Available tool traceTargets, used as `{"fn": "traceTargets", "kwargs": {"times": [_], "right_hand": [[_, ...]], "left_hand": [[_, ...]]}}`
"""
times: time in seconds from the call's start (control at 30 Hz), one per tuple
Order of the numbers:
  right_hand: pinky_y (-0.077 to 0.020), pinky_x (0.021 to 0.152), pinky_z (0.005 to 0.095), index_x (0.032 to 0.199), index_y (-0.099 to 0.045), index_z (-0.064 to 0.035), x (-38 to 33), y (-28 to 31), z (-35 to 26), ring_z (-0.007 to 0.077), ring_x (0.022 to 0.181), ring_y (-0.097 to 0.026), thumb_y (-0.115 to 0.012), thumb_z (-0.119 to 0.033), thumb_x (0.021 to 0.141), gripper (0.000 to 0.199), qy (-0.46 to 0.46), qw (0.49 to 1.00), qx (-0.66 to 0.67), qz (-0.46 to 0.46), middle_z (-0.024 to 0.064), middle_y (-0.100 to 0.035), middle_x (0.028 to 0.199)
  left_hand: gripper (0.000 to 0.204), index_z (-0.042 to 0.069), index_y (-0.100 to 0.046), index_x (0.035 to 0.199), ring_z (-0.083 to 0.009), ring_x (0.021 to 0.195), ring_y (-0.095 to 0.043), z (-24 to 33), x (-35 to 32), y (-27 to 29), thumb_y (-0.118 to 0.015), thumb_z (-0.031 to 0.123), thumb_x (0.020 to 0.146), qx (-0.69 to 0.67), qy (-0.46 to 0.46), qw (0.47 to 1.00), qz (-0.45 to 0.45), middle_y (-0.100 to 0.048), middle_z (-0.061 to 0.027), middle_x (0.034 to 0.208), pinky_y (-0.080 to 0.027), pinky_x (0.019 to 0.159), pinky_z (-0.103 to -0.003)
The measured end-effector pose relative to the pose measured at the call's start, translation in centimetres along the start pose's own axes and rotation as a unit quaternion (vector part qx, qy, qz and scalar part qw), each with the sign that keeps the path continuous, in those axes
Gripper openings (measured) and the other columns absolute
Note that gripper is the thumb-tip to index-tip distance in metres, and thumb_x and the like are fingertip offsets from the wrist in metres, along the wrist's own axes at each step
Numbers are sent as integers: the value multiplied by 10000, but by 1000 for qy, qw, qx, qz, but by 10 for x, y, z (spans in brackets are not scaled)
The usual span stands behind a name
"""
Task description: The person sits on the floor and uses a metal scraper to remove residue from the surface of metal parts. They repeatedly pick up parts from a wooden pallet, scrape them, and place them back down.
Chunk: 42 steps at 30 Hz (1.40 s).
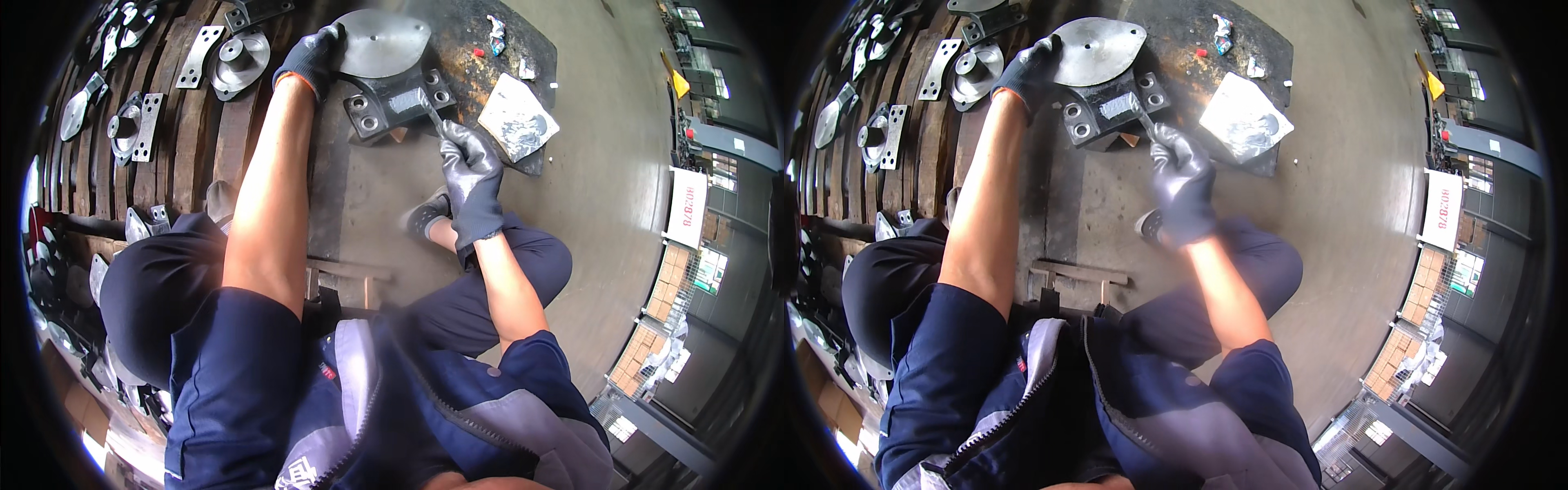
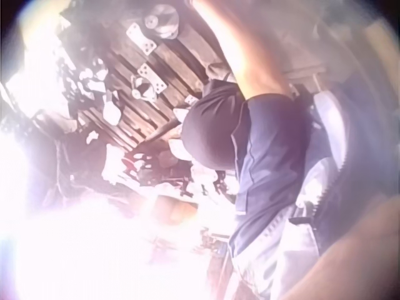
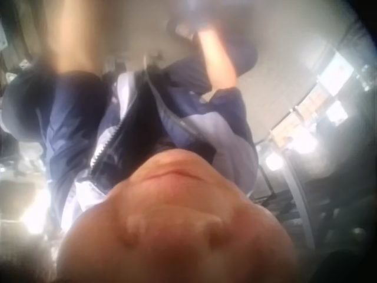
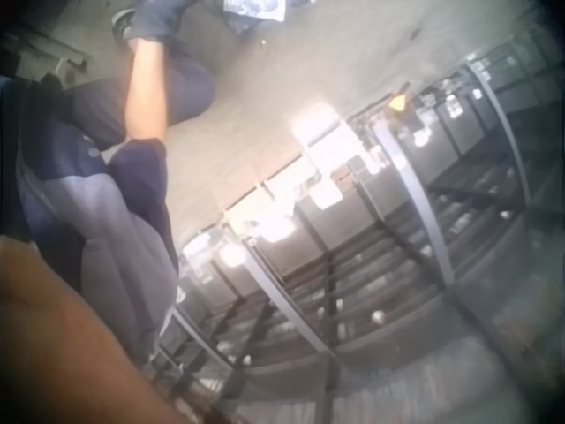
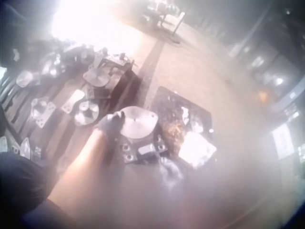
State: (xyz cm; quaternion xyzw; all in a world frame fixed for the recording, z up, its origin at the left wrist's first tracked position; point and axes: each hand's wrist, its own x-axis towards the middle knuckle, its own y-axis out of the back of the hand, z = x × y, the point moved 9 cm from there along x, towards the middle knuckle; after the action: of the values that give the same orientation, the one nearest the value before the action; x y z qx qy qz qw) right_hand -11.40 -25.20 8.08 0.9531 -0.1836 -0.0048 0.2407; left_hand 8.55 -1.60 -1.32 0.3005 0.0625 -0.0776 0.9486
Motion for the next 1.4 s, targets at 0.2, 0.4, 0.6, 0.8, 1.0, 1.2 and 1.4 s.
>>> {"fn": "traceTargets", "kwargs": {"times": [0.2, 0.4, 0.6, 0.8, 1.0, 1.2, 1.4], "right_hand": [[-504, 768, 226, 1057, -637, 25, 7, -18, 11, 107, 854, -620, -614, 55, 856, 205, -1, 998, 70, -6, 71, -677, 964], [-503, 830, 247, 1073, -630, 36, 2, -22, 8, 122, 919, -620, -602, 71, 843, 235, 42, 999, 24, -16, 82, -663, 1036], [-504, 831, 265, 1021, -651, 18, -3, -24, -10, 147, 922, -634, -635, 53, 823, 201, 100, 995, -28, -5, 102, -668, 999], [-506, 816, 275, 970, -664, 6, -8, -33, -25, 172, 900, -645, -640, 56, 809, 171, 119, 992, -40, -22, 107, -667, 976], [-504, 777, 267, 981, -656, 22, -12, -39, -31, 173, 864, -645, -627, 69, 804, 185, 108, 992, -38, -47, 119, -667, 934], [-499, 770, 242, 1004, -650, 29, -15, -42, -40, 144, 825, -634, -610, 65, 830, 182, 101, 991, -22, -81, 115, -663, 931], [-455, 620, 201, 1049, -598, -10, -17, -39, -5, 67, 669, -542, -520, 13, 913, 159, -196, 958, 191, -83, 80, -647, 884]], "left_hand": [[399, 32, -566, 1093, -410, 1000, -573, 14, -5, 8, -343, 349, 997, 86, -86, 992, 38, -616, -251, 996, -468, 781, -434], [436, 34, -571, 1090, -414, 974, -579, 11, -6, 7, -350, 396, 990, 30, -45, 998, 14, -618, -250, 981, -461, 783, -431], [477, 36, -590, 1076, -420, 937, -580, 19, -16, 10, -356, 442, 983, -41, 7, 999, -9, -626, -245, 959, -453, 779, -416], [467, 37, -595, 1062, -426, 934, -577, 19, -11, 11, -377, 442, 979, -2, -69, 997, 27, -632, -242, 938, -455, 771, -416], [456, 41, -594, 1048, -432, 910, -577, 8, -15, 3, -384, 439, 976, -150, 53, 987, -7, -628, -244, 927, -467, 741, -432], [377, 36, -567, 1085, -416, 940, -594, 17, -8, 8, -375, 344, 984, 46, -112, 992, 42, -624, -249, 963, -476, 756, -452], [395, 69, -581, 1154, -374, 1011, -599, 16, 0, 3, -371, 356, 982, 163, -146, 975, 40, -627, -220, 1089, -471, 837, -406]]}}
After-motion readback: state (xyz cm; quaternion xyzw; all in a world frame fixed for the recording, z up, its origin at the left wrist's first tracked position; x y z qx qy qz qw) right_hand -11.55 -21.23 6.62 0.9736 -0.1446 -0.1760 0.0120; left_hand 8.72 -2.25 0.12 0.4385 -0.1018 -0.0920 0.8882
